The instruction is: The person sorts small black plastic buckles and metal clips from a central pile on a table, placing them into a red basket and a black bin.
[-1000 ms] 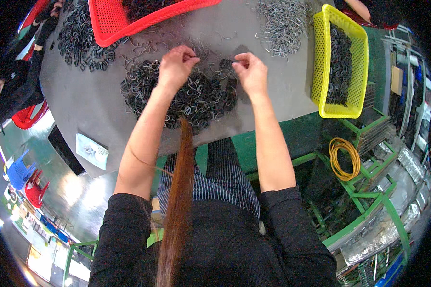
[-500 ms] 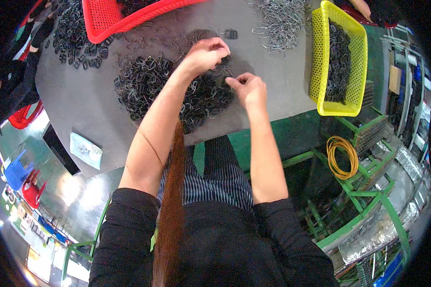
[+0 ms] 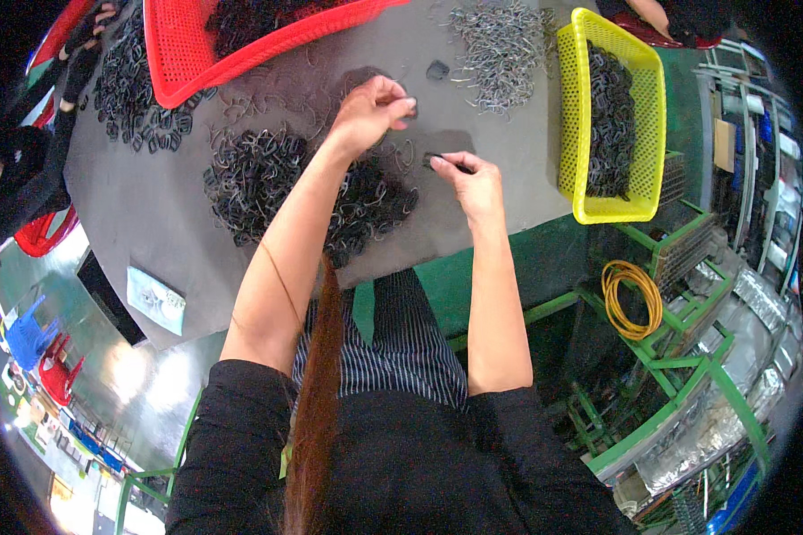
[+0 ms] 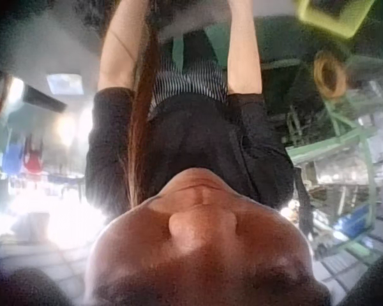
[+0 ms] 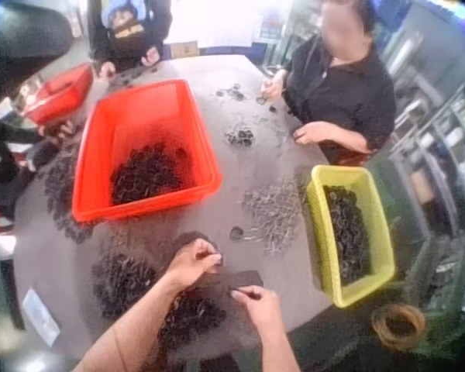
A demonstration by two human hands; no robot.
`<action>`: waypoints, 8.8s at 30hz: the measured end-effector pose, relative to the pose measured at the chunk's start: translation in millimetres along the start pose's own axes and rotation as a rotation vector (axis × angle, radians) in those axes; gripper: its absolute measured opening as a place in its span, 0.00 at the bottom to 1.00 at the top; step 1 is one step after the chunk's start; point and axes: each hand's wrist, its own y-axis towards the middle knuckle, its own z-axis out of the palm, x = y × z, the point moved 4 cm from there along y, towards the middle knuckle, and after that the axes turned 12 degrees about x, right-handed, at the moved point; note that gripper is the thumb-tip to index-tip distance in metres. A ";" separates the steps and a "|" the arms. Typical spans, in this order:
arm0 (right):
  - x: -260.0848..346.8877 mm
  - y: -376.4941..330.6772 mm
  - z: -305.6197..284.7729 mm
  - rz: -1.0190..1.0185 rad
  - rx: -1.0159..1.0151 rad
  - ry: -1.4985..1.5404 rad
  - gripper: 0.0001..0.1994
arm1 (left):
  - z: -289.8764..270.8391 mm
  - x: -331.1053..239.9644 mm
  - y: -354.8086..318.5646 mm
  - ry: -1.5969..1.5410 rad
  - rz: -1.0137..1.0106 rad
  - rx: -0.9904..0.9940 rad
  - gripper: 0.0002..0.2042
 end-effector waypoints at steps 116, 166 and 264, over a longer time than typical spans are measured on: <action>46.5 23.2 68.1 -0.054 0.456 0.316 0.15 | -83.6 8.3 -122.1 -0.664 -0.031 0.107 0.11; 39.3 12.3 68.4 -0.080 0.661 0.502 0.13 | -46.8 -50.4 -93.6 0.146 -0.537 0.066 0.13; 80.1 54.4 68.5 -0.358 0.035 -0.750 0.12 | -24.9 1.6 -84.3 1.226 -0.080 -0.338 0.11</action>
